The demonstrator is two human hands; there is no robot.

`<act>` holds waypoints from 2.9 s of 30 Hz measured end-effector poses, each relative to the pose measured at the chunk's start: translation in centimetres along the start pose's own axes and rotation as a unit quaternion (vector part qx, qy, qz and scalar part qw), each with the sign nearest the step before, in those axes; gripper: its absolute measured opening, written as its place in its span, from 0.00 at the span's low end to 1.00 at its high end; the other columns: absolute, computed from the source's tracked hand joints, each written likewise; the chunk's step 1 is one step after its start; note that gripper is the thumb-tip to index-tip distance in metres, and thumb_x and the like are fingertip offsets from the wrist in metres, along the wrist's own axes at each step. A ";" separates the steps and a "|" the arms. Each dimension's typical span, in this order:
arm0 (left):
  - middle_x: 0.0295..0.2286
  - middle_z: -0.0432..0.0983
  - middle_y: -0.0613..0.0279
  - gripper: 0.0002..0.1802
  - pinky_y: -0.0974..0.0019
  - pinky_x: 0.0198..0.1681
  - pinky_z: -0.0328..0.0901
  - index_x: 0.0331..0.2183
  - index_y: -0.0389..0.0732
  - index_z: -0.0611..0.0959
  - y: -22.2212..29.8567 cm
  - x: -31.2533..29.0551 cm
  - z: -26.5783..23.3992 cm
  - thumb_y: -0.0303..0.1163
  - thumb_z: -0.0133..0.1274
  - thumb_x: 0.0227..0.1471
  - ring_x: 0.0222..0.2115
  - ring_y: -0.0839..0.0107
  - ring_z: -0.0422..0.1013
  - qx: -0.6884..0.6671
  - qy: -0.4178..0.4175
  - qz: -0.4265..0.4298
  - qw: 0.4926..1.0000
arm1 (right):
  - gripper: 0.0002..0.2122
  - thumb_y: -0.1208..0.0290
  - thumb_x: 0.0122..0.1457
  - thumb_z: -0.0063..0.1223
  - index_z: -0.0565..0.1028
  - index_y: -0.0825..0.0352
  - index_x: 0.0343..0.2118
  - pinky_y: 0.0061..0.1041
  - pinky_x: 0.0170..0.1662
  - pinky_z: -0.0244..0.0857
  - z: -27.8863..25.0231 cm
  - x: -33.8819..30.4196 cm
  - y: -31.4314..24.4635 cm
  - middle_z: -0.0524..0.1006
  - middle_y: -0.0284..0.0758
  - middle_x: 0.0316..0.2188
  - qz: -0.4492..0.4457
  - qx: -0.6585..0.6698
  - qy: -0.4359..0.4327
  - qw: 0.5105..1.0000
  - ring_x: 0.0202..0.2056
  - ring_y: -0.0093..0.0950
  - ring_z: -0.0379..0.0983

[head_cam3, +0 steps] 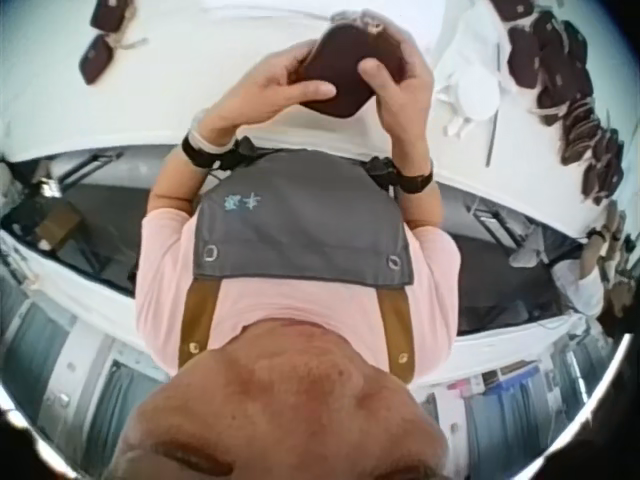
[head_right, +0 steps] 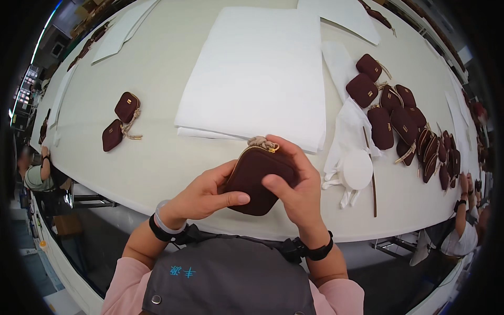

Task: The person places white tissue paper into small maroon zippered pouches on a white table. They fold the paper to fit inside, zip the pouches closed, and place them on the table. The person repeats this process for multiple pouches.

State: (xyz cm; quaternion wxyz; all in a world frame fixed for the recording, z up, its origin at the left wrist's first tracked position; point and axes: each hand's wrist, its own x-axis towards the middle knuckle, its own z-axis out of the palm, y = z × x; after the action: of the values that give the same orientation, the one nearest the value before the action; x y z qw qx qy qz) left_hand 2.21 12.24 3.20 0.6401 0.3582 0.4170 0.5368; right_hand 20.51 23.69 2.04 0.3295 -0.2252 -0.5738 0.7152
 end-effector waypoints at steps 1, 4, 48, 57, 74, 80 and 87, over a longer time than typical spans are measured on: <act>0.52 0.74 0.58 0.31 0.69 0.53 0.70 0.63 0.34 0.66 -0.2 0.1 0.4 0.33 0.56 0.64 0.50 0.76 0.72 0.014 -0.006 0.007 1.000 | 0.27 0.70 0.61 0.64 0.67 0.71 0.61 0.27 0.55 0.69 0.9 -0.1 -0.8 0.78 0.41 0.50 0.011 -0.025 0.034 0.999 0.51 0.26 0.75; 0.49 0.77 0.58 0.27 0.71 0.50 0.71 0.59 0.32 0.71 -0.5 0.1 1.3 0.34 0.56 0.64 0.47 0.75 0.75 0.072 0.080 0.053 0.993 | 0.25 0.71 0.62 0.64 0.68 0.72 0.59 0.26 0.54 0.70 2.5 0.2 0.4 0.78 0.39 0.50 -0.019 0.130 0.138 0.982 0.50 0.26 0.75; 0.40 0.82 0.59 0.19 0.71 0.45 0.73 0.48 0.35 0.78 1.2 1.3 0.5 0.29 0.63 0.57 0.40 0.75 0.78 0.058 0.200 0.141 0.968 | 0.33 0.67 0.53 0.72 0.69 0.73 0.61 0.25 0.53 0.67 -1.4 -1.6 -1.8 0.79 0.43 0.48 -0.147 -0.338 0.108 0.923 0.50 0.29 0.77; 0.40 0.82 0.59 0.16 0.70 0.45 0.73 0.49 0.35 0.81 0.7 1.7 2.0 0.26 0.60 0.59 0.41 0.74 0.77 0.083 0.202 0.271 0.937 | 0.28 0.68 0.58 0.68 0.70 0.77 0.57 0.27 0.52 0.72 1.2 -0.5 0.3 0.78 0.46 0.51 -0.249 -0.180 0.109 0.945 0.48 0.33 0.78; 0.38 0.82 0.62 0.16 0.74 0.43 0.72 0.49 0.36 0.82 -0.1 2.4 1.5 0.36 0.50 0.69 0.39 0.79 0.76 0.049 0.218 0.219 0.950 | 0.14 0.76 0.65 0.58 0.73 0.72 0.52 0.16 0.43 0.67 2.0 0.6 0.1 0.79 0.34 0.39 -0.167 -0.076 0.143 0.972 0.38 0.17 0.74; 0.37 0.82 0.62 0.20 0.73 0.40 0.73 0.50 0.36 0.81 0.3 2.8 2.0 0.41 0.45 0.71 0.37 0.79 0.76 -0.042 0.224 0.174 0.958 | 0.11 0.73 0.68 0.54 0.74 0.70 0.50 0.11 0.32 0.57 2.1 1.7 0.6 0.76 0.27 0.30 -0.102 -0.032 0.146 0.983 0.28 0.10 0.64; 0.40 0.80 0.58 0.23 0.69 0.42 0.76 0.52 0.34 0.77 0.6 3.3 1.2 0.44 0.42 0.71 0.40 0.74 0.78 -0.142 0.218 0.078 0.962 | 0.12 0.69 0.70 0.51 0.73 0.71 0.50 0.14 0.38 0.68 2.2 2.0 0.6 0.81 0.39 0.38 -0.029 0.049 0.144 0.988 0.34 0.17 0.76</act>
State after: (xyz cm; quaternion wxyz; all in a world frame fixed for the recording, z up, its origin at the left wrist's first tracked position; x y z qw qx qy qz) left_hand 3.34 15.54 3.69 0.5340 0.1692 0.4368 0.7039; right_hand 17.47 23.57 2.12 0.4404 -0.2925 -0.4909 0.6925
